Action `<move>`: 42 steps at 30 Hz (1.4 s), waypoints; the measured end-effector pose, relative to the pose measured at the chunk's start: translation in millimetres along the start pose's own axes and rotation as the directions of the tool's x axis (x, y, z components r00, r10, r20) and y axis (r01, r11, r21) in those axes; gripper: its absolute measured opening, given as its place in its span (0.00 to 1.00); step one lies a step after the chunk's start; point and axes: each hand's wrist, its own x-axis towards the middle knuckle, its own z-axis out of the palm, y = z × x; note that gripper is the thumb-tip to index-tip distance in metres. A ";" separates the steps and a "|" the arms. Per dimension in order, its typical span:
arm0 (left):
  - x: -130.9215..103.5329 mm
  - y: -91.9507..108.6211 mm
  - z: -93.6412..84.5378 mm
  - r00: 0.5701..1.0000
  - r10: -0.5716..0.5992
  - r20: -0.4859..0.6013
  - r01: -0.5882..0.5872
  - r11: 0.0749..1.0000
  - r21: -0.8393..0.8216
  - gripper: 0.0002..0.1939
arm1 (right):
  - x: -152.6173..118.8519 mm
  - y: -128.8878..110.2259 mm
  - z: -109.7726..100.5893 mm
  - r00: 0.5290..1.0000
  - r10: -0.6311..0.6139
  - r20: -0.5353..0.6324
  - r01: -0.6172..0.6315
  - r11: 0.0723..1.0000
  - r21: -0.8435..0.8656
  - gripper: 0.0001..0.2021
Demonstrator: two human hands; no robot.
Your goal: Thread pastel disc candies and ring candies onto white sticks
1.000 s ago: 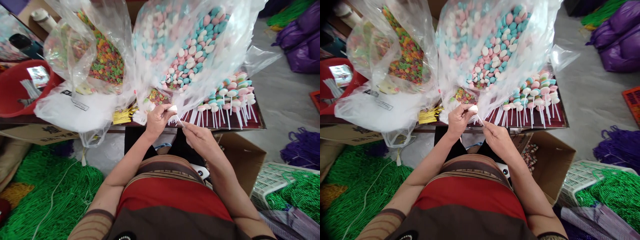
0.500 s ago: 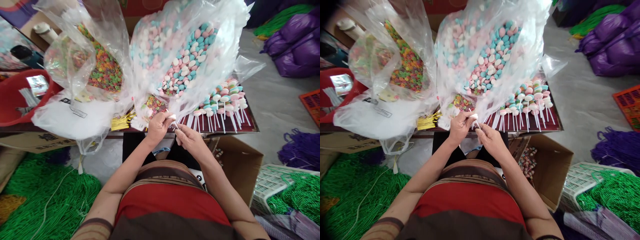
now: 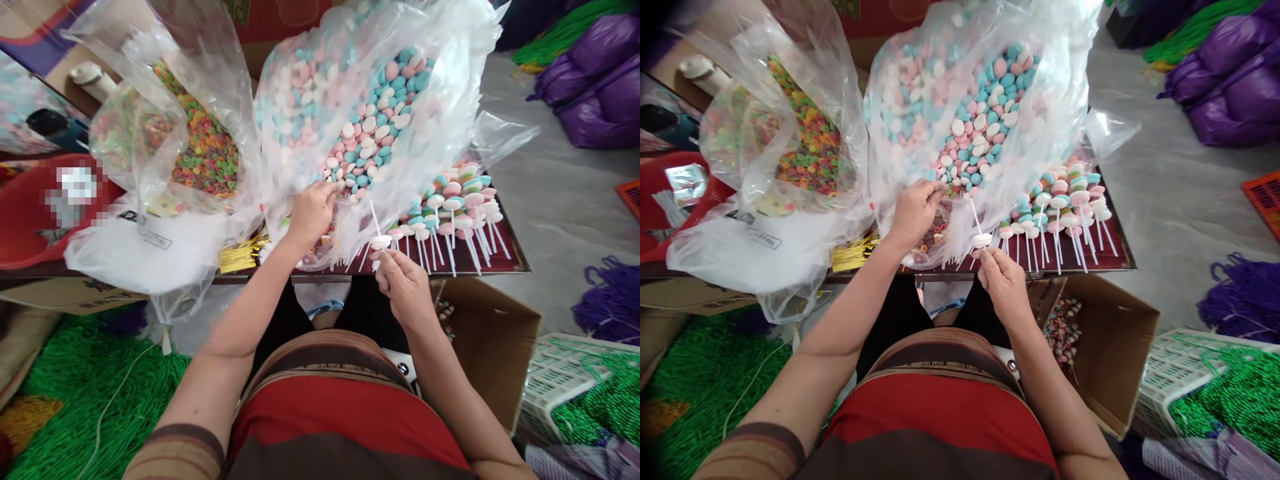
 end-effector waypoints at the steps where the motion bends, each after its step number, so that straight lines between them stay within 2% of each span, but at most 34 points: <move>1: 16.8 -5.1 0.8 0.998 -0.035 0.050 0.029 0.993 0.118 0.16 | -0.6 -1.6 -1.2 1.000 0.006 -0.011 -0.006 1.000 0.020 0.21; 3: 43.9 -13.1 5.8 0.977 -0.084 0.196 0.021 0.953 0.302 0.17 | -1.4 -3.5 -2.0 0.999 0.020 -0.028 -0.019 0.999 0.042 0.22; 6: 65.1 -18.9 14.6 0.918 -0.099 0.385 -0.081 0.902 0.425 0.17 | -0.9 -3.9 -2.1 0.998 0.031 -0.055 -0.028 0.997 0.066 0.23; 13: 66.9 -14.2 15.8 0.866 -0.067 0.496 -0.222 0.837 0.501 0.20 | 2.3 -2.3 -3.4 0.997 0.036 -0.070 -0.028 0.993 0.113 0.21; 15: 67.1 -12.4 15.1 0.859 -0.094 0.504 -0.211 0.830 0.516 0.20 | 1.8 -1.0 -3.1 0.997 0.043 -0.064 -0.036 0.993 0.109 0.21; 19: 70.1 -12.4 17.3 0.874 -0.171 0.455 -0.105 0.847 0.521 0.19 | -0.9 0.1 -2.0 0.997 0.053 -0.063 -0.047 0.994 0.096 0.22; 26: 62.3 -20.9 22.3 0.905 -0.036 0.425 -0.166 0.889 0.428 0.18 | -1.8 -3.1 2.5 0.997 0.053 -0.050 -0.049 0.995 0.083 0.22; 30: 58.8 -27.6 17.9 0.934 -0.086 0.348 -0.029 0.949 0.313 0.15 | -2.3 -3.0 3.9 0.998 0.041 -0.054 -0.037 0.997 0.075 0.21; 32: 59.4 -28.9 15.5 0.933 -0.085 0.349 -0.001 0.971 0.241 0.15 | -2.7 -3.3 3.9 0.997 0.047 -0.059 -0.043 0.996 0.078 0.22; 35: 63.2 -25.4 16.1 0.887 -0.019 0.461 -0.094 0.971 0.221 0.17 | -2.7 -4.2 4.3 0.997 0.048 -0.062 -0.043 0.996 0.079 0.23; 38: 67.9 -16.7 22.7 0.837 -0.009 0.547 -0.202 0.924 0.325 0.19 | -2.1 -5.0 5.0 0.997 0.045 -0.057 -0.041 0.997 0.069 0.23; 42: 67.9 -7.0 31.1 0.843 -0.038 0.537 -0.246 0.860 0.448 0.21 | -2.1 -4.0 3.1 0.998 0.040 -0.054 -0.036 0.997 0.067 0.22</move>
